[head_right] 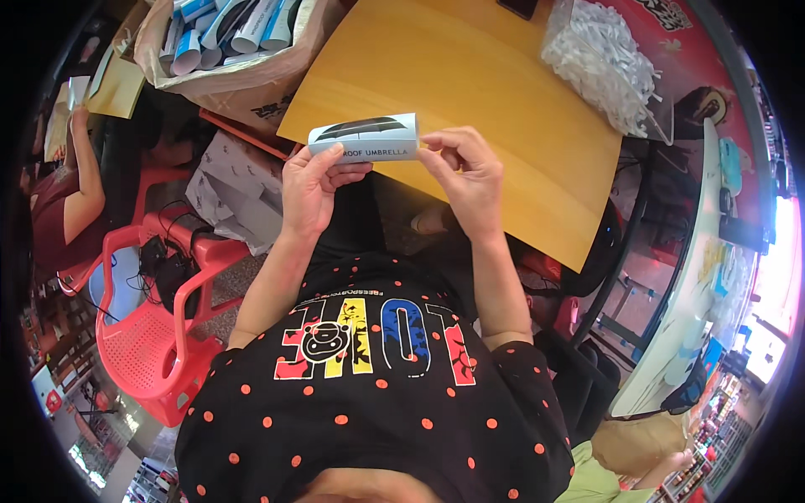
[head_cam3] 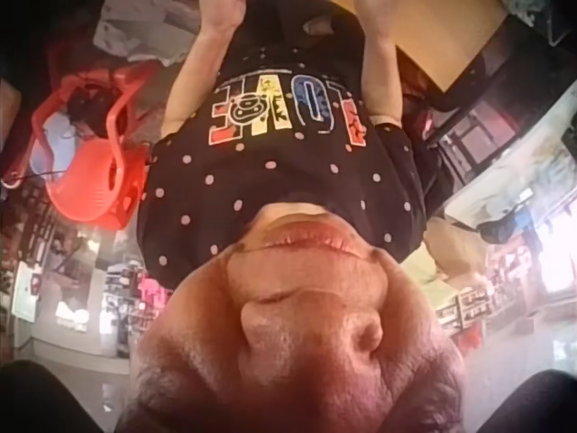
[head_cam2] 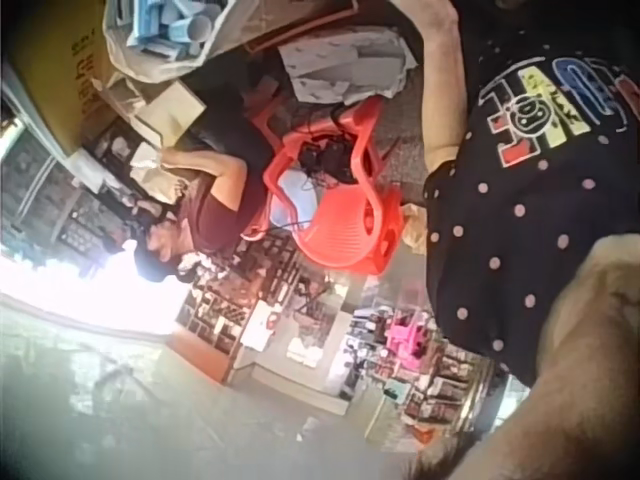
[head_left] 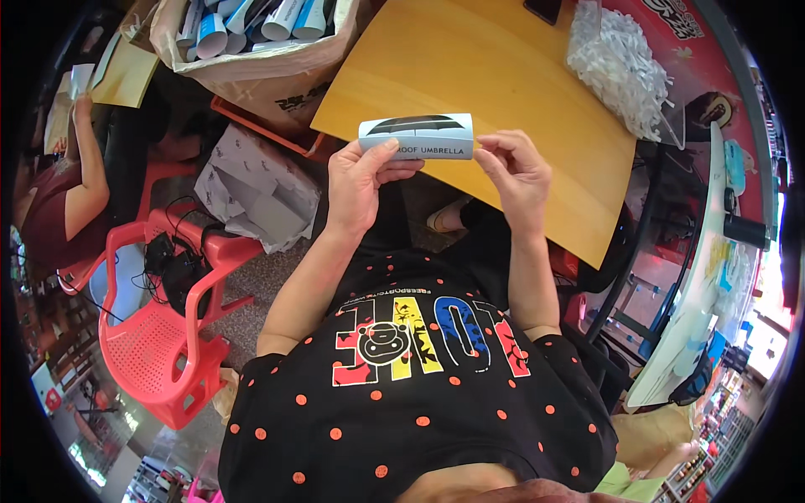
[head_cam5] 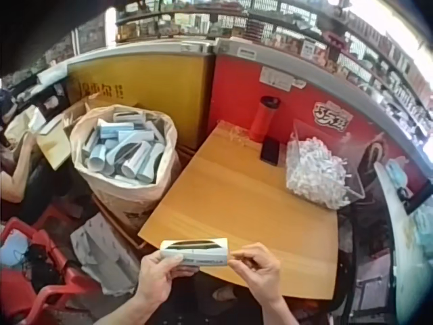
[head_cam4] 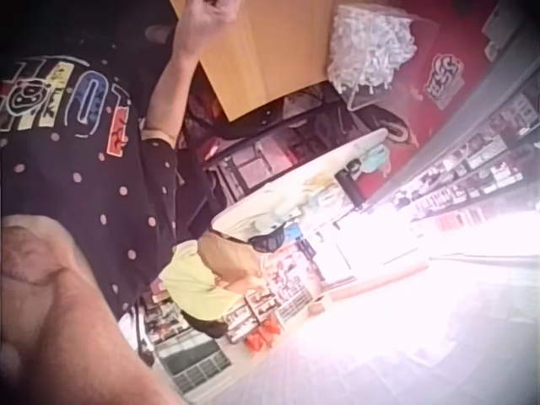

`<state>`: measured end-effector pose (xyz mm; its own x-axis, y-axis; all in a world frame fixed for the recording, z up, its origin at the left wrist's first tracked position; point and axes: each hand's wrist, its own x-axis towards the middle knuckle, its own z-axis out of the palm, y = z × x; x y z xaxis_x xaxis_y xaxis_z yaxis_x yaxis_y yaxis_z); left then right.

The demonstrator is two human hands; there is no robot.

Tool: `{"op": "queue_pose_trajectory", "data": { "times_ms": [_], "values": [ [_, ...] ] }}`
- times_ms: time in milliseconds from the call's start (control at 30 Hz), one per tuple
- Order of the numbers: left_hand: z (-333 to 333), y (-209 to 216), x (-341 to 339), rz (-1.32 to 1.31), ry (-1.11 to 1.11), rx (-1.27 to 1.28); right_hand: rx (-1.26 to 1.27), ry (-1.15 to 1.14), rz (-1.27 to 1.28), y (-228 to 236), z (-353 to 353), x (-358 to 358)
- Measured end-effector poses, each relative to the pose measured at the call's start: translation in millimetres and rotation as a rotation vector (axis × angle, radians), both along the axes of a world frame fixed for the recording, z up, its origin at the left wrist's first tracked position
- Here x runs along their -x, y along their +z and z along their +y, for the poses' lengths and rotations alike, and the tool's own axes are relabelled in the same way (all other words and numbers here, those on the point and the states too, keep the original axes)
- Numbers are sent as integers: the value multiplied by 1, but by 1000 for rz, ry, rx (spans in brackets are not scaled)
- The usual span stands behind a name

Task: The recorder is folding paper inserts for a product (possibly windproof umbrellas) and placing them into a collection bin.

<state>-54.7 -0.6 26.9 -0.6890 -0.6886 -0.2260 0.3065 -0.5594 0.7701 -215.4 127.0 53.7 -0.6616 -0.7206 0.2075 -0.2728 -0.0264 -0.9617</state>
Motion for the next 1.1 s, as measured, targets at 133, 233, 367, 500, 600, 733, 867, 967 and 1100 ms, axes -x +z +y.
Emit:
{"op": "queue_pose_trajectory", "data": {
  "times_ms": [133, 233, 367, 500, 600, 733, 867, 967, 1100],
  "values": [
    [7, 2, 8, -18, 25, 44, 8, -77, 115, -5, 1, -3],
    [9, 1, 9, -27, 20, 63, -7, -66, 147, -8, 2, -1],
    [8, -4, 6, -38, -19, 66, 12, 36, 91, -7, 4, 0],
    [9, -3, 1, -35, -99, 69, 50, 56, -15, -11, 3, 1],
    [7, 1, -2, 64, -147, -76, 6, 40, -104, -12, 4, 1],
    [-3, -13, -4, 45, -240, -298, -80, -19, 308, -7, 4, 1],
    [-9, -20, -8, 69, -268, -502, -30, -3, 624, -8, 4, -1],
    [-9, -20, -6, 46, -218, -574, 28, 113, 636, -15, 7, 0],
    [-5, -24, -4, 51, -187, -659, 65, 155, 677, -18, 9, 0]
  ]
}}
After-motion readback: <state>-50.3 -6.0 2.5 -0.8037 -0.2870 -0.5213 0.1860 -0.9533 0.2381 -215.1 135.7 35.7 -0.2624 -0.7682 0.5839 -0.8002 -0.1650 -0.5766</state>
